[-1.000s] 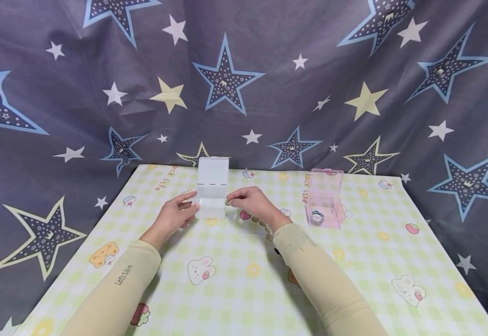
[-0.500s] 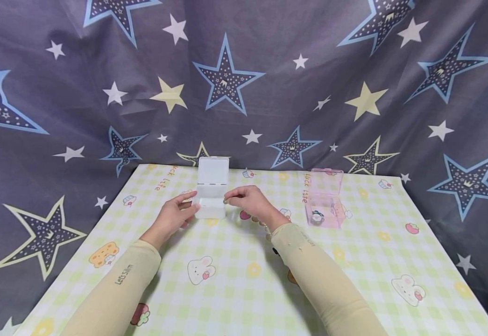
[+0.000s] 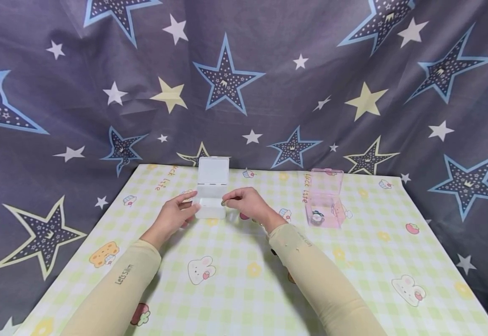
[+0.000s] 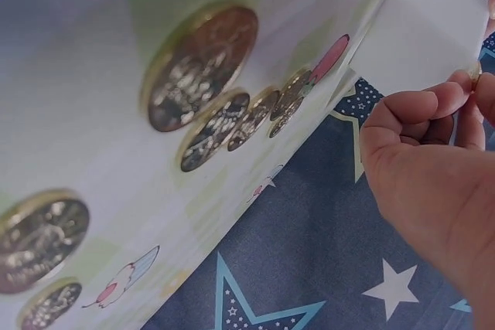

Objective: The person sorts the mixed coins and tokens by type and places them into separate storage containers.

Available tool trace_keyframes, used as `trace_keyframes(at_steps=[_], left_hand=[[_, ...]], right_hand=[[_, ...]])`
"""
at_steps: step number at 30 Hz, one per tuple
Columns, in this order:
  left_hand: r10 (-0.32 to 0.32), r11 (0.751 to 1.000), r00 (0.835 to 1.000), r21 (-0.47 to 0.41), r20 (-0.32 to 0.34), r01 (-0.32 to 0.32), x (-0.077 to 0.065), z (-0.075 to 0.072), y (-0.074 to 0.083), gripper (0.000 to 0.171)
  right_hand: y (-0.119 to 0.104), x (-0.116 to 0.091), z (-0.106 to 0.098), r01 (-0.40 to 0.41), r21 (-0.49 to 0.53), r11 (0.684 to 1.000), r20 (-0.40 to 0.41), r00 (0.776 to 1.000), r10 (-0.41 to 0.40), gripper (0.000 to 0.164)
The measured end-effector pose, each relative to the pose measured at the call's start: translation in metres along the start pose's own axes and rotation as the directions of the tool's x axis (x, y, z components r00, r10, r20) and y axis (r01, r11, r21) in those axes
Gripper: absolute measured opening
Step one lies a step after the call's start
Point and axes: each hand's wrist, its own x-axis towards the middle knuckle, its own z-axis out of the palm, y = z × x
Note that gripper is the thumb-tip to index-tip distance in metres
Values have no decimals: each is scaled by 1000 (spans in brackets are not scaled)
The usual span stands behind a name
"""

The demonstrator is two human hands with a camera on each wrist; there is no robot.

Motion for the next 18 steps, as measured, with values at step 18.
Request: trace_keyframes(at_steps=[18], left_hand=[[-6,1000,1000,-4,1,6,1,0,-1,61]], right_hand=[[-1,0,2,-19,-3,1000,-3,1000,19,28]])
